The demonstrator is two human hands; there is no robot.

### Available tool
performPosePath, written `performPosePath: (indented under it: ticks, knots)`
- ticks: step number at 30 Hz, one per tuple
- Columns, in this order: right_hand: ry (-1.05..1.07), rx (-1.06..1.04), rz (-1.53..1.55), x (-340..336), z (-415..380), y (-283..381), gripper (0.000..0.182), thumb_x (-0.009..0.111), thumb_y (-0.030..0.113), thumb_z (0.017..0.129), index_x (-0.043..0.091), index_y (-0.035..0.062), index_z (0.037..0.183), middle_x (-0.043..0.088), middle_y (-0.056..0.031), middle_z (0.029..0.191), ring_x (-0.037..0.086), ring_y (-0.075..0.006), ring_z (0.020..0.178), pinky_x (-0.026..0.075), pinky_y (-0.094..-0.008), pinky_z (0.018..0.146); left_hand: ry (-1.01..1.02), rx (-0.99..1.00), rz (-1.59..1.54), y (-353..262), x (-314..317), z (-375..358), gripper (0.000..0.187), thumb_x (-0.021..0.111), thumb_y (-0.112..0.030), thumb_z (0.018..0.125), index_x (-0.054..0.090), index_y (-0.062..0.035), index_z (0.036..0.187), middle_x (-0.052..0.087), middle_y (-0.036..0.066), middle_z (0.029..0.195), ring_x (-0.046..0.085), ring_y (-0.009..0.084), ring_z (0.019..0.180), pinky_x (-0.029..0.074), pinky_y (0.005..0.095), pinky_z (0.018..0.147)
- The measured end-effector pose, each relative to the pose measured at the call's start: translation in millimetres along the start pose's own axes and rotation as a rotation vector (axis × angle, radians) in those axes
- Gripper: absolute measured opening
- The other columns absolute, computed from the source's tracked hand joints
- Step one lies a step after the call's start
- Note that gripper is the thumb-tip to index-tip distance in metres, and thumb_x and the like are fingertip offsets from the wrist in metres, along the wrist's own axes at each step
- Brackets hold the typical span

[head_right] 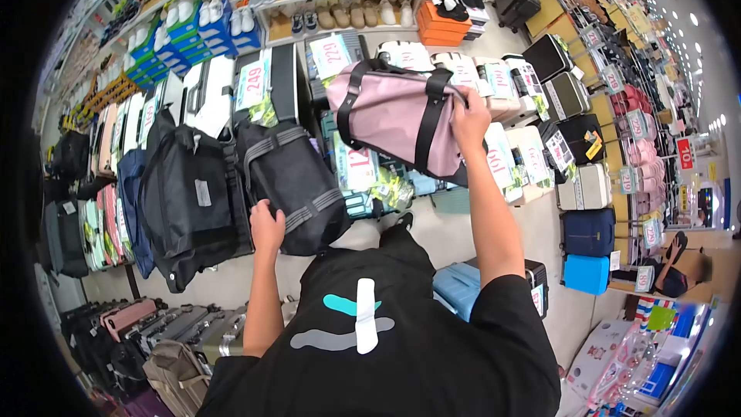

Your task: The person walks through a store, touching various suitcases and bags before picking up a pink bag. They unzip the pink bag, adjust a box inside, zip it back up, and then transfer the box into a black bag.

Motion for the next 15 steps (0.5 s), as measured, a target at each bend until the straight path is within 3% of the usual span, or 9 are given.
performPosePath:
  ticks: [3,7,9,10,15]
  knots:
    - [0.026,-0.009,0.154,-13,-11,-28,0.014,0.062,0.003,0.088,0.068,0.0017,0.100,0.071,-0.0138,0.098,0.068,-0.0272,0.092,0.051,-0.0338,0.083,-0.167,0.049,0.075,-53,-9,-5,0.039,0.064,-0.016,0.087,0.054,0.0022,0.120,0.060,0.020,0.115,0.056,0.0379,0.110,0.045,0.0452,0.095]
    - [0.177,0.047,0.214,-24,-48,-72,0.014,0.065,0.001,0.083,0.068,0.0005,0.097,0.071,-0.0144,0.102,0.069,-0.0290,0.096,0.053,-0.0363,0.085,-0.015,0.101,-0.187,-128,35,-9,0.032,0.062,-0.014,0.090,0.056,0.0006,0.117,0.063,0.018,0.108,0.062,0.0325,0.102,0.050,0.0414,0.087]
    - [0.224,-0.195,0.205,-33,-69,-81,0.019,0.067,0.000,0.077,0.068,0.0003,0.095,0.072,-0.0137,0.102,0.069,-0.0302,0.096,0.053,-0.0375,0.084,0.033,0.097,-0.242,-175,56,-10,0.031,0.062,-0.014,0.090,0.056,0.0014,0.116,0.064,0.017,0.107,0.063,0.0299,0.098,0.051,0.0395,0.085]
    - [0.260,-0.202,0.215,-36,-79,-90,0.020,0.068,0.000,0.075,0.068,0.0002,0.095,0.072,-0.0134,0.102,0.069,-0.0304,0.095,0.054,-0.0381,0.084,0.061,0.102,-0.237,-199,64,-10,0.032,0.063,-0.015,0.090,0.056,0.0020,0.117,0.063,0.017,0.105,0.063,0.0279,0.095,0.050,0.0387,0.086]
    - [0.347,-0.151,0.237,-49,-114,-130,0.021,0.072,0.003,0.073,0.066,-0.0001,0.093,0.071,-0.0122,0.104,0.068,-0.0308,0.095,0.054,-0.0392,0.081,-0.014,0.258,-0.162,-272,105,27,0.043,0.064,-0.021,0.090,0.051,0.0042,0.123,0.060,0.022,0.115,0.058,0.0383,0.108,0.047,0.0420,0.093]
Point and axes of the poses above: each hand's wrist, its own z-axis towards the middle knuckle, its own x-axis out of the palm, y = z × x, the point moved 7 cm from there along z, towards the middle knuckle
